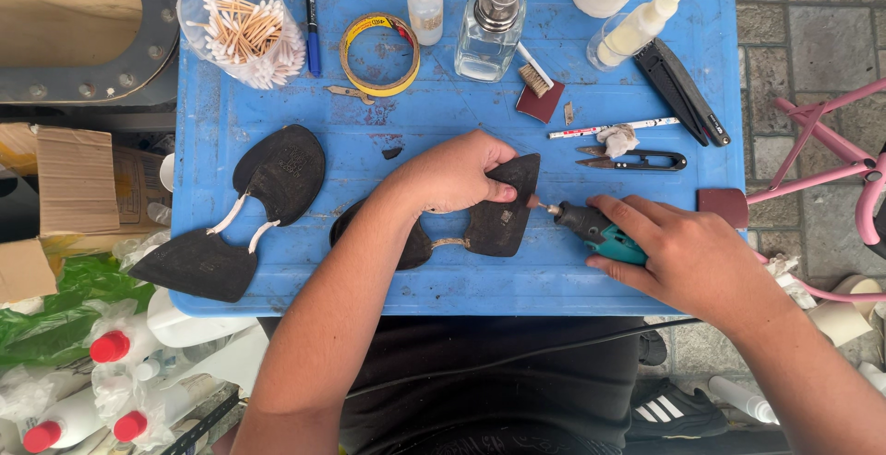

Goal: The person uses a rotary tool to grind and smooth the surface of black sandal soles. They also use a utility knife to scrape and remove material from the soles. The person handles the sandals and tools throughout the process.

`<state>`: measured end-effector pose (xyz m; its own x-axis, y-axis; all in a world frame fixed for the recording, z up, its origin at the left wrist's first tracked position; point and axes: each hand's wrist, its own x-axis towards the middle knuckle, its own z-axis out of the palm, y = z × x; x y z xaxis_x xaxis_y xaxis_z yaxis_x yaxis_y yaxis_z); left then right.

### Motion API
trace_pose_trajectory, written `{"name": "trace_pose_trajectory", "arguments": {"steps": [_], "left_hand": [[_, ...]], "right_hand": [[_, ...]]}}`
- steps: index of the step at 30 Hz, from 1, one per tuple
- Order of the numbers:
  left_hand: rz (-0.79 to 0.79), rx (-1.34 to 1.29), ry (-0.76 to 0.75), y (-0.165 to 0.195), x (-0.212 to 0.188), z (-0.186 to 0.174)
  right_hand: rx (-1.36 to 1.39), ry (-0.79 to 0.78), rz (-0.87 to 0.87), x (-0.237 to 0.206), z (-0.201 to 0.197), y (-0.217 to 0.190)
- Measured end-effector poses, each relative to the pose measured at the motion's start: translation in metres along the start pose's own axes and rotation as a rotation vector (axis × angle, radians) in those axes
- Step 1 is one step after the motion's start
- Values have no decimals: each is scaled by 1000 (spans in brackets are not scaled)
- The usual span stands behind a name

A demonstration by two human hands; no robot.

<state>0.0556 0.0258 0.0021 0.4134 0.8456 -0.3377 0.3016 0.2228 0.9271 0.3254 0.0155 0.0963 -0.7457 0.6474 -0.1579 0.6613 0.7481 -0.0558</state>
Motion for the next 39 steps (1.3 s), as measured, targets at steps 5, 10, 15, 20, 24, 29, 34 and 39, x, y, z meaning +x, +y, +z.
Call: {"name": "trace_pose_trajectory", "arguments": {"steps": [5, 10, 15, 20, 24, 29, 34, 39], "left_hand": [[-19, 2, -3, -1, 1, 0], [-22, -30, -7, -2, 2, 1], [-3, -47, -18, -4, 4, 1], [13, -23, -38, -3, 3, 0], [6, -41, -36, -3, 2, 0], [18, 1, -30, -4, 4, 0], [-32, 6, -9, -2, 3, 1], [-5, -34, -22, 0, 1, 1]], "right_hand": [[55, 51, -85, -1, 0, 1], [-4, 3, 16, 0, 2, 0], [68, 68, -94, -2, 0, 1], [-6, -1, 28, 0, 1, -1], [48, 49, -59, 0, 0, 1], [3, 39, -30, -1, 1, 2], [46, 26, -58, -1, 1, 2], [34, 28, -37, -1, 2, 1]]}}
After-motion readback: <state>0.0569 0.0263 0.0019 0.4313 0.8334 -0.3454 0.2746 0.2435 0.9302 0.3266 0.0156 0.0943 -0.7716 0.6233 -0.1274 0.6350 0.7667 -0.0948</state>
